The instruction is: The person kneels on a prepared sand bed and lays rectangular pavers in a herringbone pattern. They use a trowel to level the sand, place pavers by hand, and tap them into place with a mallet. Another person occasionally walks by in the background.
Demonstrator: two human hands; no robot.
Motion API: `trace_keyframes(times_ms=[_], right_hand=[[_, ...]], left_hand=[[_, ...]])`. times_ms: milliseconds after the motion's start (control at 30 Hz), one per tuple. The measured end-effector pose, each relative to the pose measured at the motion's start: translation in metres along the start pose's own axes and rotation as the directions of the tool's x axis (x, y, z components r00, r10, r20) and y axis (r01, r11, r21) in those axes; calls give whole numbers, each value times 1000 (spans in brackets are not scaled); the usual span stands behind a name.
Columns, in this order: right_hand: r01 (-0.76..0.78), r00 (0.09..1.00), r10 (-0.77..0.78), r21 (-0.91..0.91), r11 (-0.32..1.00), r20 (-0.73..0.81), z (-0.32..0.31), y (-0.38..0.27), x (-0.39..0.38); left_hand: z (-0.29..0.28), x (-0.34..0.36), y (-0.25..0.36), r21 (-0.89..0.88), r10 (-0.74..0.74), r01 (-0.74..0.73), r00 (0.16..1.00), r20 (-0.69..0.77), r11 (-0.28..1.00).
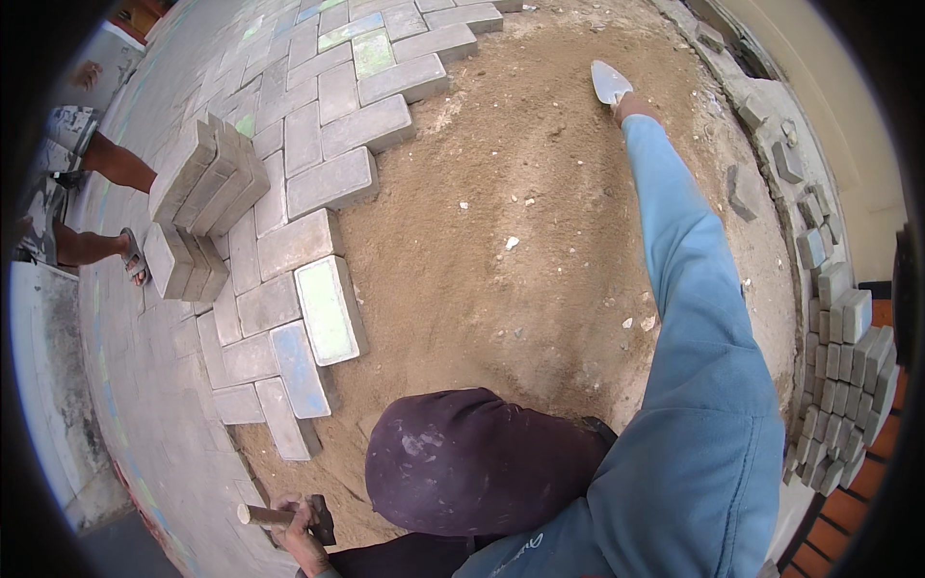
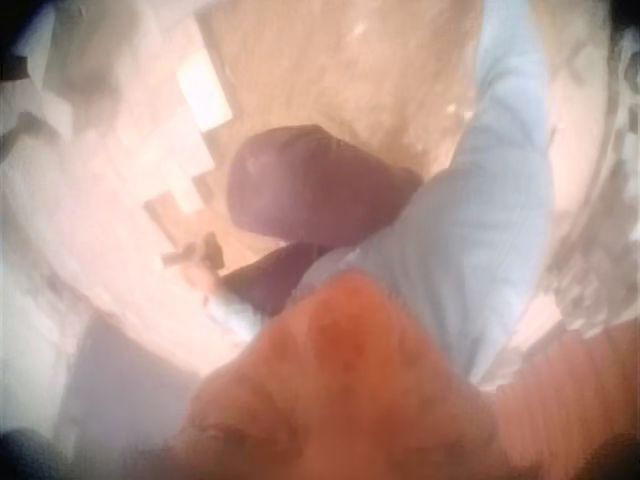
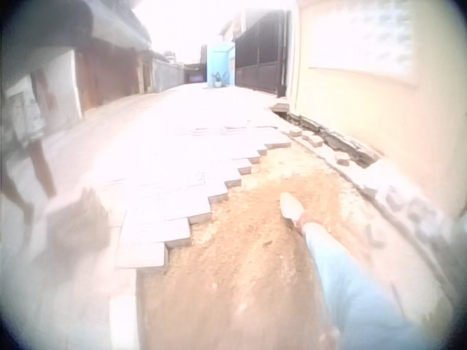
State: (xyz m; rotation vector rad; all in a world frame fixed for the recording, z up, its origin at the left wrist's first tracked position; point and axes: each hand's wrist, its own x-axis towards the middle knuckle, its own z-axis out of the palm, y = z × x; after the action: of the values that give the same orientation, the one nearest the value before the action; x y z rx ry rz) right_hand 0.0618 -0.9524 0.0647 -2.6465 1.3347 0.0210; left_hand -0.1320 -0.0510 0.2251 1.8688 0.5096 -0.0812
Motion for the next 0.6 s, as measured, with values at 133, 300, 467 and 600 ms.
trace_keyframes(times_ms=[133, 300, 467, 600], right_hand=[[-436, 844, 68, 607, 664, 532, 23, -39, -46], [-95, 762, -308, 569, 817, 570, 53, -87, -170], [206, 405, -540, 502, 840, 738, 33, -101, -284], [862, 184, -799, 297, 411, 572, 74, -100, -359]], left_hand=[[5, -9, 14, 29, -19, 20, 999, -38, 999], [18, -3, 18, -15, -32, 32, 999, 11, 999], [23, 8, 13, -55, 17, -15, 999, 39, 998], [13, 7, 24, -55, 54, -54, 998, 14, 997]])
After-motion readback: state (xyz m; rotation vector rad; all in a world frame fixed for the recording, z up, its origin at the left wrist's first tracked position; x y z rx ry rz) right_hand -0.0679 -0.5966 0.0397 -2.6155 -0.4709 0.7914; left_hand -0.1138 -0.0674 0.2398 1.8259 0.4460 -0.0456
